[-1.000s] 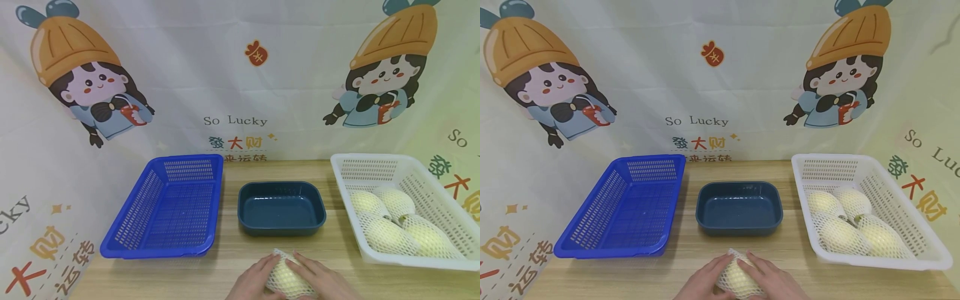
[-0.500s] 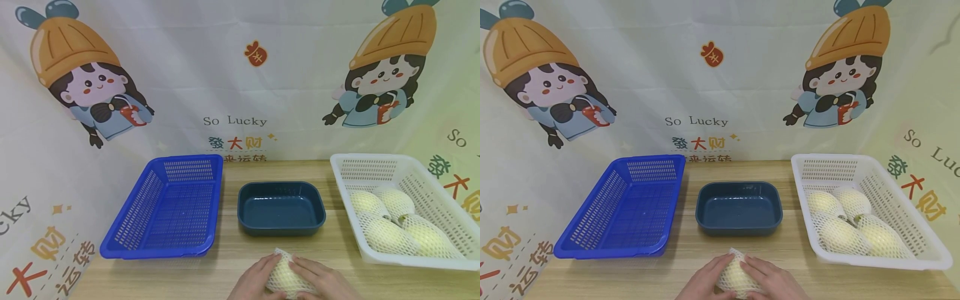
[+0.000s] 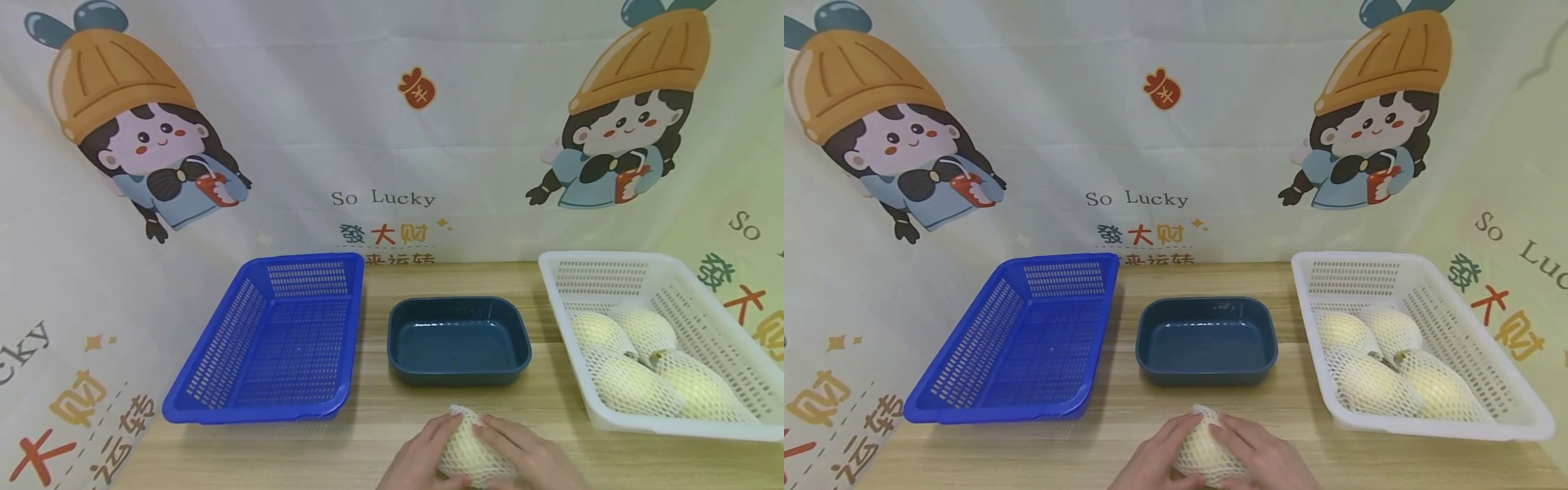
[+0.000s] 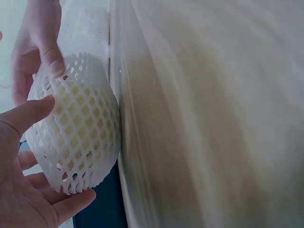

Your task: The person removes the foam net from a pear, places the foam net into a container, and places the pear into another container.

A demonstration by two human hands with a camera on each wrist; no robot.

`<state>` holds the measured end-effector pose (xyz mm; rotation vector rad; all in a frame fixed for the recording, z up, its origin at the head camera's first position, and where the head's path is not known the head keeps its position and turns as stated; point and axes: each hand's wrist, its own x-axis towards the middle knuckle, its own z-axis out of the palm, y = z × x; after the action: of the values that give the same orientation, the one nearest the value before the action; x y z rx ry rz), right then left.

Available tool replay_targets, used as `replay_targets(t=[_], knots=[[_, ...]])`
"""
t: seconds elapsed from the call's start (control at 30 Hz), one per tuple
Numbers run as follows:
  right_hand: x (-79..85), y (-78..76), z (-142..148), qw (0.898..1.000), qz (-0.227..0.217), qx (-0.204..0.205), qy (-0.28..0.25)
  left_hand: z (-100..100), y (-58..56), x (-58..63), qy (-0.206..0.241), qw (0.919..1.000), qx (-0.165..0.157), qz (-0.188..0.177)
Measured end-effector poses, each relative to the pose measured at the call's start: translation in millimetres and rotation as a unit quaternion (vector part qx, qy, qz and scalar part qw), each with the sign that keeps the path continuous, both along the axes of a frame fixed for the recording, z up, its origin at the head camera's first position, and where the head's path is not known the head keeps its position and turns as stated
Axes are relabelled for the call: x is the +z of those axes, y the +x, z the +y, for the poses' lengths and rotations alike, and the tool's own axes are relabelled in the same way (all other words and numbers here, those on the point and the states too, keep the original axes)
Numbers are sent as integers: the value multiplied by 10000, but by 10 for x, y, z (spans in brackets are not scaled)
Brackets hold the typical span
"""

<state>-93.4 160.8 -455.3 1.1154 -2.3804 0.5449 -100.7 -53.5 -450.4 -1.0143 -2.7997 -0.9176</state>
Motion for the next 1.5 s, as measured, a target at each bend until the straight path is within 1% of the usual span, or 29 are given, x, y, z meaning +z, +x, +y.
replay_targets(t=[0.07, 0.13, 0.17, 0.23, 0.33, 0.4, 0.53, 0.67, 0.8, 0.9, 0.97, 1.03, 1.1, 1.17, 1.23, 1.33, 1.43, 1.5], knots=[[-19, 14, -2, 9989, -430, -138, 142, 5, 6, 9, -33, 9999, 45, -111], [-48, 16, 0, 9958, -863, -165, 238, 9, 9, 14, -89, 9997, 86, -225], [-65, 12, 3, 9950, -960, -138, 250, 10, 10, 12, -102, 9996, 88, -240], [-89, 4, 8, 9944, -1021, -68, 262, 9, 11, 11, -105, 9995, 83, -302], [-97, -6, 15, 9962, -811, 49, 307, 2, 12, 9, -71, 9994, 57, -322], [-92, -8, 21, 9974, -656, 66, 299, -3, 14, 9, -17, 9992, 64, -392], [-78, -2, 36, 9985, -484, 89, 237, -12, 17, 7, 108, 9988, 111, -454], [-79, -5, 47, 9996, -59, 277, -75, -19, 21, 0, 180, 9991, 121, -371], [-87, -31, 71, 9967, 387, 563, -431, -12, 23, -2, 128, 9993, 143, -328], [-83, -39, 89, 9950, 421, 701, -567, 6, 24, -1, 34, 9995, 161, -273], [-77, -36, 92, 9948, 348, 736, -617, 17, 26, -2, -35, 9997, 164, -182], [-64, -20, 89, 9961, 180, 633, -587, 28, 28, 2, -68, 9997, 173, -188], [-51, 8, 77, 9981, -81, 397, -463, 36, 30, 10, -104, 9995, 197, -241], [-38, 39, 58, 9987, -435, 89, -263, 45, 30, 19, -105, 9993, 205, -305], [-30, 63, 32, 9965, -797, -251, -63, 48, 31, 23, -139, 9993, 203, -267], [-31, 71, -9, 9913, -1199, -541, 45, 56, 35, 19, -183, 9995, 190, -162], [-40, 60, -37, 9868, -1499, -616, 14, 66, 38, 3, -216, 9996, 181, 65], [-50, 52, -44, 9849, -1640, -546, -5, 69, 40, -12, -205, 9994, 143, 238]])
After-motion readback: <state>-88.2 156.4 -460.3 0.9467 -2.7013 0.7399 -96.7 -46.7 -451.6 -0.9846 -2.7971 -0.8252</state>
